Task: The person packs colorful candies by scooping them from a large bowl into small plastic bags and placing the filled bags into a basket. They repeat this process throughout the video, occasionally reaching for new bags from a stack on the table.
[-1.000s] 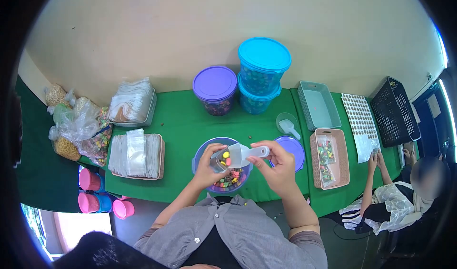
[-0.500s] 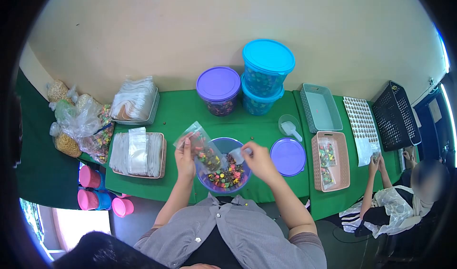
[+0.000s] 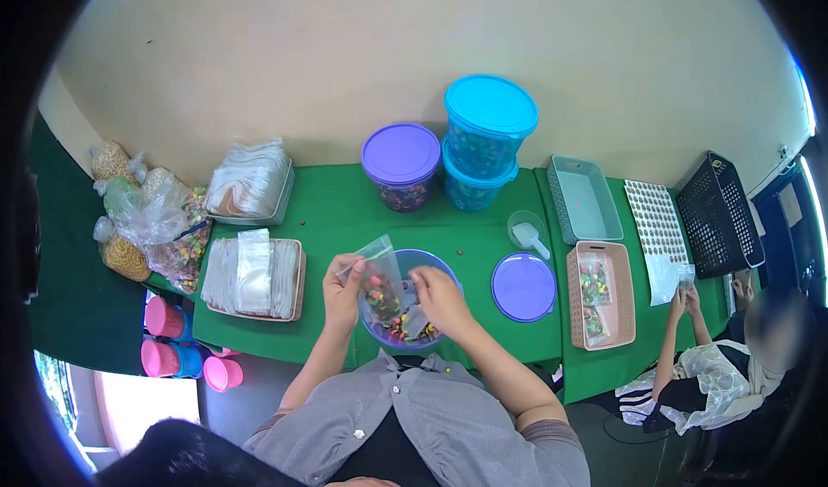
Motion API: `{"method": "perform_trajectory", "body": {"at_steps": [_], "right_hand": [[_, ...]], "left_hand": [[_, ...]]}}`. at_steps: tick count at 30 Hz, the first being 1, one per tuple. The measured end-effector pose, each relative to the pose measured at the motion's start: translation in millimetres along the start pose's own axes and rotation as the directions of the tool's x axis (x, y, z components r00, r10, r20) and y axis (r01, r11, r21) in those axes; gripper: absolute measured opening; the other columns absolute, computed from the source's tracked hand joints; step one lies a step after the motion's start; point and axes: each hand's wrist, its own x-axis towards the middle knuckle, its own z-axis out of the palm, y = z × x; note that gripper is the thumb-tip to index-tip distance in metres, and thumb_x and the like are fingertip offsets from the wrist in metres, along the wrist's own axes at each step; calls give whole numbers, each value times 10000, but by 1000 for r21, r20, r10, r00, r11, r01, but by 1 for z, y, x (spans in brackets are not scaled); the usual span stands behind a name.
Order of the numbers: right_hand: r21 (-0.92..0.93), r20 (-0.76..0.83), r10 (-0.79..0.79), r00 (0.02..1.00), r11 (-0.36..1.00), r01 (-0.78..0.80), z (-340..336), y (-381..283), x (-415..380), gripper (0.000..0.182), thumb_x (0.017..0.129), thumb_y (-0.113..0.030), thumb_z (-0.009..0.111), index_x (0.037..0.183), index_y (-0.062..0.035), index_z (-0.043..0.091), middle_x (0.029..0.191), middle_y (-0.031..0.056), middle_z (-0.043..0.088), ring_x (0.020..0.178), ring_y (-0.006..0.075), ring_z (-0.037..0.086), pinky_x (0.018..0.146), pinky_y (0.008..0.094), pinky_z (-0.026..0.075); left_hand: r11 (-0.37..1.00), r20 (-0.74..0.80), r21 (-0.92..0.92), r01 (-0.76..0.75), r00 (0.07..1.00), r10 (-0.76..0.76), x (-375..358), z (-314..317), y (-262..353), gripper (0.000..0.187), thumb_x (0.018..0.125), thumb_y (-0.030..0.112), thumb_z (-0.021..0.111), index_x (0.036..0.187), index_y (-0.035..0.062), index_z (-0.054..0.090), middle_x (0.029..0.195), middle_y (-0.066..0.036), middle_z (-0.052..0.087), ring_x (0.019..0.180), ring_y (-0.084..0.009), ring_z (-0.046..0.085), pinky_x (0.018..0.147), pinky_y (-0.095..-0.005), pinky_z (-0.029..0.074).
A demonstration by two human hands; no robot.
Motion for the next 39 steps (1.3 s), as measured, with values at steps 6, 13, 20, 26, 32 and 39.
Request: {"method": "perform_trajectory", "body": {"at_steps": [6, 13, 20, 26, 32, 39], "right_hand": [[735, -44, -53, 998, 675, 68, -27, -50, -17, 251, 918, -170, 663, 1100, 0, 637, 1055, 43, 629, 905, 137, 622, 795, 293, 498], [776, -105, 4, 994, 626, 79, -24, -61, -31, 152, 864, -113, 716, 967, -1, 714, 942, 43, 617, 793, 114, 619, 694, 251, 513], [717, -234, 27, 972, 680, 153, -17, -66, -44, 104, 879, -89, 691, 927, -1, 718, 889, 43, 612, 742, 110, 599, 670, 251, 488], [510, -252, -136, 958, 822, 251, -30, -70, -48, 190, 934, -147, 623, 944, 27, 699, 897, 74, 622, 785, 133, 593, 684, 258, 462], [474, -162, -128, 978, 859, 191, -51, -65, -47, 267, 988, -202, 527, 1053, 4, 684, 905, 96, 630, 817, 169, 580, 742, 288, 452], [-36, -253, -323, 912, 945, 325, -35, -67, -48, 411, 860, -181, 662, 1244, -41, 622, 1050, 113, 570, 940, 246, 538, 850, 346, 441]], "left_hand": [[999, 205, 1, -54, 977, 53, -18, 24, 8, 158, 907, 125, 667, 994, -1, 630, 863, -91, 671, 727, -159, 670, 576, -276, 579], [999, 186, -17, 48, 982, -44, -41, 34, 17, 148, 881, 85, 689, 971, -25, 646, 891, -114, 695, 773, -171, 690, 577, -296, 595], [999, 166, -22, -26, 986, 30, -53, 41, 23, 144, 916, 124, 657, 948, -16, 648, 882, -96, 695, 757, -153, 686, 567, -270, 577], [988, 155, 118, -97, 985, 78, -58, 41, 48, 223, 972, 199, 578, 958, -12, 648, 864, -80, 691, 731, -131, 673, 554, -245, 547], [955, 188, 261, -139, 978, 91, -44, 25, 38, 317, 997, 251, 535, 1093, -28, 650, 907, -82, 694, 842, -141, 657, 769, -270, 522], [894, 405, 332, -302, 901, 154, -60, 42, 11, 503, 952, 258, 585, 1362, -14, 481, 1263, -180, 575, 1222, -241, 511, 1050, -370, 375]]}}
